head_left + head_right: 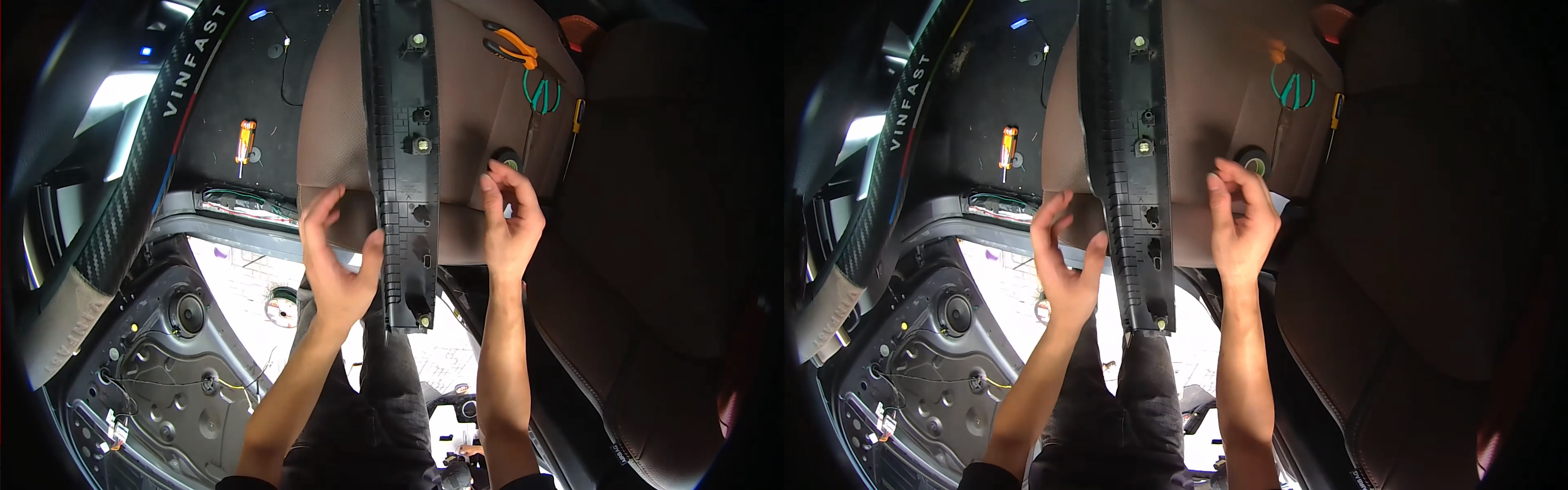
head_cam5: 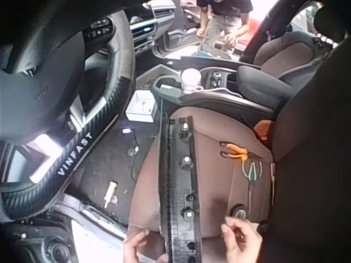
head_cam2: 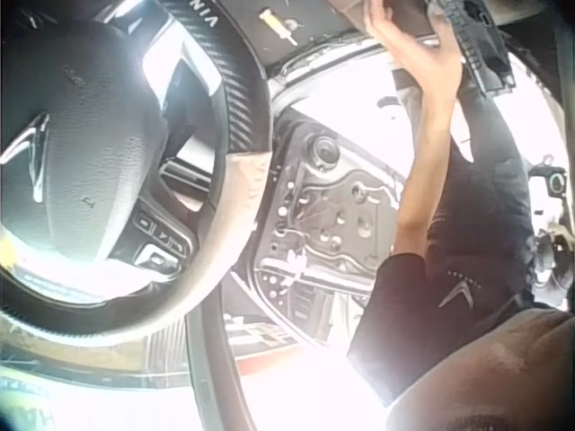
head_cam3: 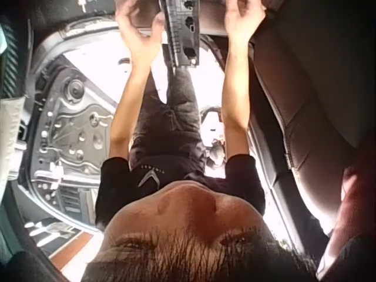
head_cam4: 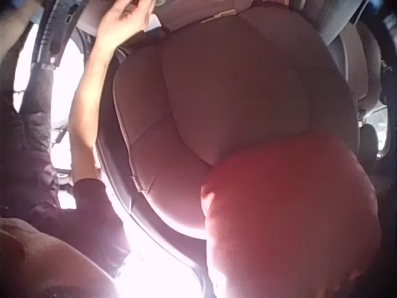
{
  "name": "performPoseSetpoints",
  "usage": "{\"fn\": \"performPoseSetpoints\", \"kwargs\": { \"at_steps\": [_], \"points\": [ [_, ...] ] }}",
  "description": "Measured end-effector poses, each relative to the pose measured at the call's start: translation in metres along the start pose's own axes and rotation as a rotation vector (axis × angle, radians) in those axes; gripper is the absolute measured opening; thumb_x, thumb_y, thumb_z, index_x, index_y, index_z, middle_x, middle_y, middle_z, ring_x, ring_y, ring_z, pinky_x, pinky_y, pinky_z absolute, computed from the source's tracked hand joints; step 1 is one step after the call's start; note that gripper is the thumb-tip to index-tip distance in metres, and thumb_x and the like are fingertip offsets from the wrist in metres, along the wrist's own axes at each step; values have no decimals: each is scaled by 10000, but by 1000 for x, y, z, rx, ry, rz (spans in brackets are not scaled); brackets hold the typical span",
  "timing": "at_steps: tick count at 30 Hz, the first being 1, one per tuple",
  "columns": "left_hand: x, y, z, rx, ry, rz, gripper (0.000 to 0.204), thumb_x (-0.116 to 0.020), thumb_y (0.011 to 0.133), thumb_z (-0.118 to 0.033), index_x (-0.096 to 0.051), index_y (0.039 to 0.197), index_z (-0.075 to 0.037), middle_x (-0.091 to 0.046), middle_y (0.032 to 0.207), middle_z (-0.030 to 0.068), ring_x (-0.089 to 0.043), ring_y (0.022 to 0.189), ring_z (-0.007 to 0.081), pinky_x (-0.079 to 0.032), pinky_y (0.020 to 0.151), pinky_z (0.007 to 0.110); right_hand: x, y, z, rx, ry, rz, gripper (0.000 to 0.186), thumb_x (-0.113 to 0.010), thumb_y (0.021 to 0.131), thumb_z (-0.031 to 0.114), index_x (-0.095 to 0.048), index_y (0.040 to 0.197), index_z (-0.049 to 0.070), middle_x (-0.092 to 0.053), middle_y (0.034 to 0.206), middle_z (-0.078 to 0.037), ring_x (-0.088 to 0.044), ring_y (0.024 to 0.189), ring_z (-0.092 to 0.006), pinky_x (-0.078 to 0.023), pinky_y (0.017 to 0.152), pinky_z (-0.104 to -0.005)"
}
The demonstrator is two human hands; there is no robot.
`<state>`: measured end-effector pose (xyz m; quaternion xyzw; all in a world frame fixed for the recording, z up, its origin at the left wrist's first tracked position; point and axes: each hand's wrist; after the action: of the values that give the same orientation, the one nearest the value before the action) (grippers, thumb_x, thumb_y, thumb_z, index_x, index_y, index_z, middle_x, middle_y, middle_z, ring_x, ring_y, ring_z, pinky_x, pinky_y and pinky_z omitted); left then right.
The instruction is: Repairing a car door trim panel by installing plastic clips and applying electrical tape.
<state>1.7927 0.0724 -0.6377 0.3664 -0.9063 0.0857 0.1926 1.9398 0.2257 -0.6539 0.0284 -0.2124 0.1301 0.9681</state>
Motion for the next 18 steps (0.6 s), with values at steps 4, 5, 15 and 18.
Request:
{"fn": "performPoseSetpoints", "kwargs": {
  "at_steps": [4,5,15,18],
  "points": [
    [-40,52,14,-29,-49,48,836,-719,773,-44,-283,1480,54,-434,1432,267,-426,1343,435,-384,1095,461,-44,18,32,159,-29,229,312,-777,822,95,-713,1127,75,-684,1019,-71,-679,790,-185,-569,673,-300],
    [-48,59,16,9,-59,64,777,-685,813,-40,-292,1476,59,-441,1423,278,-446,1327,441,-393,1087,456,-52,17,32,132,-32,249,309,-791,802,117,-718,1099,77,-679,1058,-78,-692,817,-226,-590,673,-328],
    [-50,57,12,-117,151,-89,646,-683,869,-71,-398,1439,34,-476,1400,227,-489,1290,354,-408,1066,417,-27,-14,16,-44,189,-44,221,-825,774,13,-696,952,-16,-664,934,-67,-660,822,-129,-535,710,-254],
    [-17,37,-25,-203,104,-47,551,-713,848,-66,-513,1350,42,-548,1237,172,-562,1061,245,-460,851,328,-3,-43,25,-298,676,-4,245,-775,824,-24,-670,1045,-17,-691,959,-97,-675,839,-149,-552,795,-269]
  ]
}}
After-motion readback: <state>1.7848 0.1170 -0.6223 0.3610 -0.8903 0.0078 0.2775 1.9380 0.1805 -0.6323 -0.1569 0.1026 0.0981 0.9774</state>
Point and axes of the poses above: each hand's wrist, its own y-axis towards the middle knuckle, its own x-axis out of the back of the hand, z = x × y
